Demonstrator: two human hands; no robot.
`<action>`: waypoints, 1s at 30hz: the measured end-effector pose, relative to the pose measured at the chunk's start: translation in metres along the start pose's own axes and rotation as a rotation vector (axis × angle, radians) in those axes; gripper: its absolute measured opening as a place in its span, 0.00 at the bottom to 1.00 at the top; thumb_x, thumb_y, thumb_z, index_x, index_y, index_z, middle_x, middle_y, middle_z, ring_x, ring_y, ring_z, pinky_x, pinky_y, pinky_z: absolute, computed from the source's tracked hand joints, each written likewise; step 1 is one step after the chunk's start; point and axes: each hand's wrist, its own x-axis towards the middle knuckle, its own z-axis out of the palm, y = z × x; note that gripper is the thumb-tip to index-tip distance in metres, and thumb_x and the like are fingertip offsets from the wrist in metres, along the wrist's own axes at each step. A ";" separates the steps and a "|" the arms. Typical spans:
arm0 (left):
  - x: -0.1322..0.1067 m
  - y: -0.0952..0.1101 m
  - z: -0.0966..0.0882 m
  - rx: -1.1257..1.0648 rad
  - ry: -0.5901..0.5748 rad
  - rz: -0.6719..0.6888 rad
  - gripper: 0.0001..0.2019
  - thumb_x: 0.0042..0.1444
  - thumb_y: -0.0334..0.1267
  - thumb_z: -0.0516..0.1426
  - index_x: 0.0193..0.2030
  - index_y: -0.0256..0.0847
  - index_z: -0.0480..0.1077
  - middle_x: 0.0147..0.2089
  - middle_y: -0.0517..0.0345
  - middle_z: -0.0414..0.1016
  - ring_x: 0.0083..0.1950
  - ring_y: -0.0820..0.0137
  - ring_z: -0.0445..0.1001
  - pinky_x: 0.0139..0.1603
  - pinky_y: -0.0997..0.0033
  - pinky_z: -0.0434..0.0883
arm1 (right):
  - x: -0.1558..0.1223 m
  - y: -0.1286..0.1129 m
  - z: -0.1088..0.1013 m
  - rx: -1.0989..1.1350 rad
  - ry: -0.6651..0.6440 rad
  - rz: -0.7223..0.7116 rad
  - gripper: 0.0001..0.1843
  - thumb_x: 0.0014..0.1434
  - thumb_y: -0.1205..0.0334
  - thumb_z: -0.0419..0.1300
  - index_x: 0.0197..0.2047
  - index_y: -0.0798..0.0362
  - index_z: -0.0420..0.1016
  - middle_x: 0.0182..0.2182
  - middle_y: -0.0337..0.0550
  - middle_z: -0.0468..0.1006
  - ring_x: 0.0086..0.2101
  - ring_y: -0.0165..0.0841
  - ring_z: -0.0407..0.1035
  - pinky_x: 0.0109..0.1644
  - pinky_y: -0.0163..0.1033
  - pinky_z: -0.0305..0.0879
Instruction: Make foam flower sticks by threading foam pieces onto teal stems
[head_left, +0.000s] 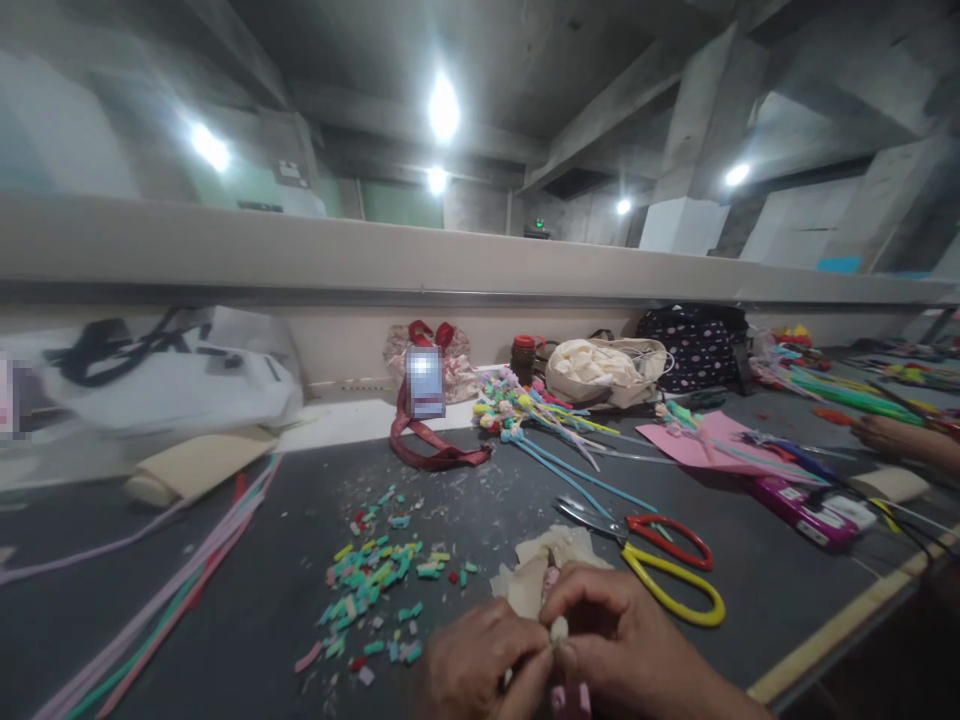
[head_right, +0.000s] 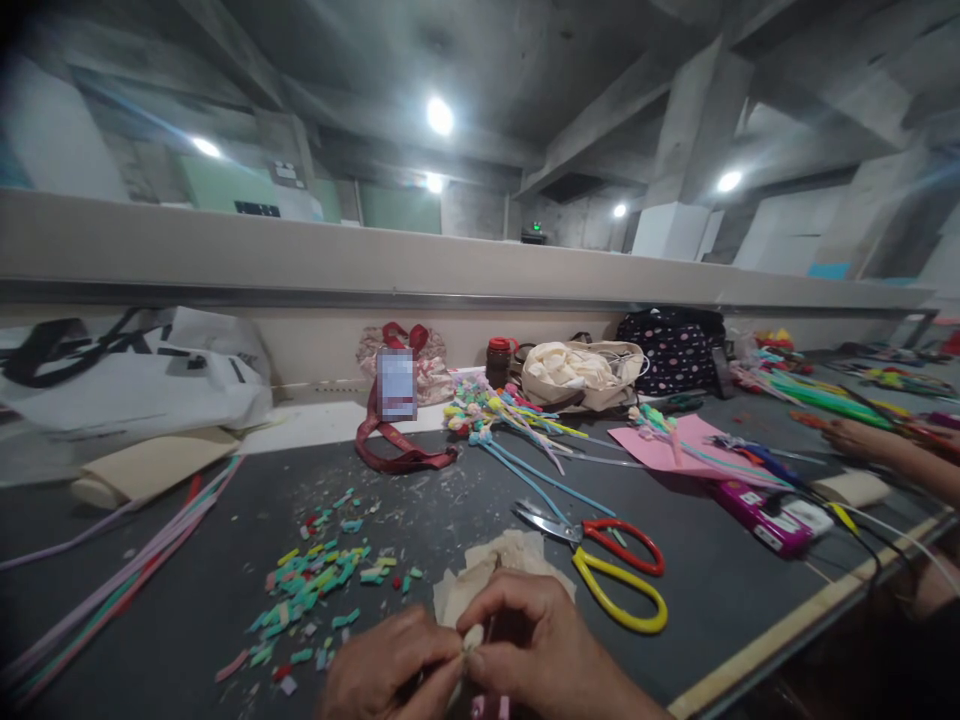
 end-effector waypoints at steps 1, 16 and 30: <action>0.000 0.000 0.000 0.016 -0.002 0.006 0.10 0.50 0.36 0.52 0.23 0.42 0.73 0.20 0.55 0.70 0.24 0.72 0.67 0.26 0.77 0.58 | 0.000 0.000 0.000 -0.004 0.001 0.005 0.08 0.42 0.61 0.64 0.29 0.55 0.74 0.28 0.40 0.71 0.32 0.32 0.64 0.37 0.35 0.60; 0.007 0.014 0.002 -0.330 -0.136 -0.567 0.03 0.37 0.33 0.57 0.23 0.38 0.68 0.17 0.66 0.62 0.20 0.78 0.57 0.21 0.79 0.53 | 0.001 0.007 0.000 0.208 -0.053 0.196 0.08 0.44 0.63 0.62 0.26 0.56 0.67 0.20 0.34 0.68 0.19 0.24 0.62 0.23 0.29 0.58; 0.002 -0.018 0.025 -1.224 -0.487 -0.846 0.26 0.35 0.60 0.55 0.20 0.32 0.68 0.12 0.60 0.64 0.12 0.80 0.57 0.14 0.80 0.49 | 0.002 0.011 0.002 0.367 -0.172 0.286 0.12 0.42 0.63 0.64 0.30 0.58 0.67 0.20 0.38 0.73 0.18 0.25 0.65 0.22 0.30 0.61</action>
